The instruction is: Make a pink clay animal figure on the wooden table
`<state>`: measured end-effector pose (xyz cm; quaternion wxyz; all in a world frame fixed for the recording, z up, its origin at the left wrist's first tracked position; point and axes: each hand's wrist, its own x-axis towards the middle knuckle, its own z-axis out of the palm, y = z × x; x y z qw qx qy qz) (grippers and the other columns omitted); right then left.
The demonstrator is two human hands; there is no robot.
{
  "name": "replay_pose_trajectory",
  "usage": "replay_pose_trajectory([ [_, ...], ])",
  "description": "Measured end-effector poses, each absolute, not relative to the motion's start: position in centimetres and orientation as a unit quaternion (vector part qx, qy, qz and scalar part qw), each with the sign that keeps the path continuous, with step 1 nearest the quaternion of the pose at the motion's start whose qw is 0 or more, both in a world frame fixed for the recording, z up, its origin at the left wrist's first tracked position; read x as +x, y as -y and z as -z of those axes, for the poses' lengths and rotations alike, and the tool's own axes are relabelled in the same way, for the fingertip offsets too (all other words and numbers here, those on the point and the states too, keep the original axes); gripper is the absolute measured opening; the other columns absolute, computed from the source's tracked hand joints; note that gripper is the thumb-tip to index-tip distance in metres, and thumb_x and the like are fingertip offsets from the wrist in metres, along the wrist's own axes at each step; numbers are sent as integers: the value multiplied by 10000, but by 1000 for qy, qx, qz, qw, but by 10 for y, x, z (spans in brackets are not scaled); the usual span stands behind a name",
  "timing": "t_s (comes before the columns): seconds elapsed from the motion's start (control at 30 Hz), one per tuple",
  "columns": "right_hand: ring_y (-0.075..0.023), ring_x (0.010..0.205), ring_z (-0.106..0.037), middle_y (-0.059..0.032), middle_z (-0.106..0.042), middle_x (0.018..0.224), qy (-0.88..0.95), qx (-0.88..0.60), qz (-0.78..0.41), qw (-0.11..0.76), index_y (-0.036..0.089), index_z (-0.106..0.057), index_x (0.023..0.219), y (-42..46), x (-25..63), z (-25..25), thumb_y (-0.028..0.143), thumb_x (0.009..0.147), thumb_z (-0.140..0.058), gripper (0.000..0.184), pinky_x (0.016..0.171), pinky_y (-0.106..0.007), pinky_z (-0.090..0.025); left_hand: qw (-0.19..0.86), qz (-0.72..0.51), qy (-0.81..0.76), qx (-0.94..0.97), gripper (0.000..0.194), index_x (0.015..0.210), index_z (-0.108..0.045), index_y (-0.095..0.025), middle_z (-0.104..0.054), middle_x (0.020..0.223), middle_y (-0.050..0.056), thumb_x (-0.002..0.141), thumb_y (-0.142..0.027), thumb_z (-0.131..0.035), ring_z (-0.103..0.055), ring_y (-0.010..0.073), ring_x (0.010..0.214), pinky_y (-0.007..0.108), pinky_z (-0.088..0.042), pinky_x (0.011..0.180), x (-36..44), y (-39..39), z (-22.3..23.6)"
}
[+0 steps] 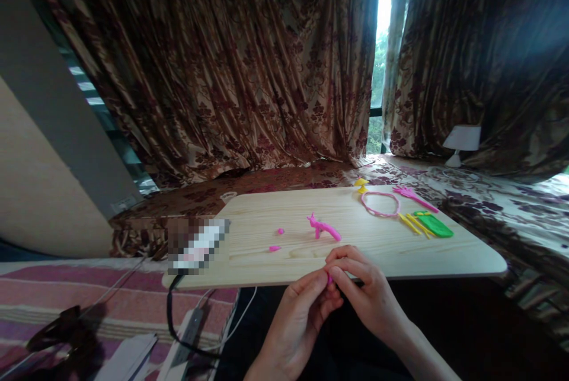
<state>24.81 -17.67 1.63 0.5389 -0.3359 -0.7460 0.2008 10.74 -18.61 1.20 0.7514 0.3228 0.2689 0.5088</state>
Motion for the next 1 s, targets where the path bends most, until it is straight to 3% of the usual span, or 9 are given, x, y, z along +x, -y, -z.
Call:
replay_pose_trajectory([
  [0.07,-190,976,-545,-59,-580,1008,766,-333,-195,515,205,-657,934,179,249,-18,127,875,-529,161,849,-338,-460,761,-521,-264,284,115,844,-716,-103,-680,779,47,811,-188,-646,-606,98,713,232,-510,723,107,184,-9],
  [0.17,-210,1040,-511,-66,-570,1071,785,-332,-150,500,215,-633,1075,178,248,-17,115,812,-619,282,895,-355,-443,752,-544,-270,256,113,836,-711,-112,-683,778,38,818,-197,-640,-606,90,701,211,-508,687,108,181,-8],
  [0.4,-195,933,-542,-64,-613,942,765,-342,-107,534,181,-673,882,172,244,-15,122,844,-596,104,818,-335,-468,743,-540,-282,277,193,901,-706,-115,-697,881,73,839,-274,-616,-618,139,792,255,-514,706,111,184,-7],
  [0.7,-196,966,-538,-64,-609,991,774,-332,-143,519,204,-669,997,178,245,-20,121,858,-567,191,842,-349,-466,699,-572,-278,328,163,862,-726,-108,-709,795,55,836,-229,-620,-609,110,750,220,-494,724,113,183,-9],
  [0.83,-189,927,-545,-60,-609,941,750,-333,-137,556,193,-689,927,176,241,-19,110,840,-591,155,810,-336,-473,698,-569,-284,329,168,836,-723,-99,-707,779,57,835,-231,-620,-601,100,695,205,-498,661,112,186,-12],
  [1.0,-186,921,-541,-54,-606,932,745,-335,-131,562,213,-697,924,179,239,-18,93,851,-559,197,794,-335,-470,741,-567,-256,252,113,868,-713,-115,-710,859,59,813,-186,-644,-629,109,748,223,-516,706,112,185,-8],
])
